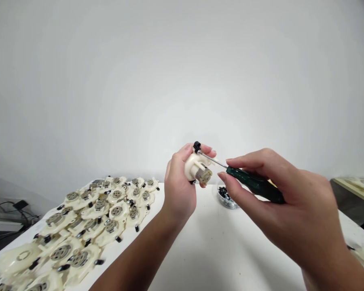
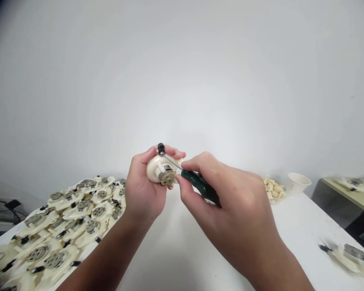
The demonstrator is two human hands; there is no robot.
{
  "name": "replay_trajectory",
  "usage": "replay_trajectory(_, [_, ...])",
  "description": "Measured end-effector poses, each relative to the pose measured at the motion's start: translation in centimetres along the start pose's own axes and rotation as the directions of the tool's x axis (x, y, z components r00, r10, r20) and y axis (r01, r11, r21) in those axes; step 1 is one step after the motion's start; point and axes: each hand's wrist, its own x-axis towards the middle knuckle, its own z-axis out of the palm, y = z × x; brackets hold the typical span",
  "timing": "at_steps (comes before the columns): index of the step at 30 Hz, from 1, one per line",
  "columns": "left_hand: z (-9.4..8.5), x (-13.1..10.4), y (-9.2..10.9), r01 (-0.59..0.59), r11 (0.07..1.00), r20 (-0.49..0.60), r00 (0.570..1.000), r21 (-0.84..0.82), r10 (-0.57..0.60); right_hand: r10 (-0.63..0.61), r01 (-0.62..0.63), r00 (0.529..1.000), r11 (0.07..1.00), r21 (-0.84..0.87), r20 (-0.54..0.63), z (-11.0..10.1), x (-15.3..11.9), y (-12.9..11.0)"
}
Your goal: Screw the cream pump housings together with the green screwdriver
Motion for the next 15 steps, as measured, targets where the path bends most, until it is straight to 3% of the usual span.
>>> replay_trajectory(6, [-0.13,-0.39,0.73,-0.205,0.963,0.059,0.978,0.177,0.198,-0.049,0.048,0.998,0.998,-0.044,-0.028,-0.42,0.19,0.24])
replay_trajectory(12, [0.3,-0.79,0.54,-0.216,0.963,0.019,0.976,0.16,0.215,-0.077,0.077,0.997,0.997,-0.026,0.004,-0.25,0.37,0.49])
replay_trajectory(15, [0.31,-0.62,0.32,-0.234,0.966,0.051,0.972,0.113,0.229,-0.097,0.098,0.994,0.995,-0.013,0.045,-0.19,0.26,0.66])
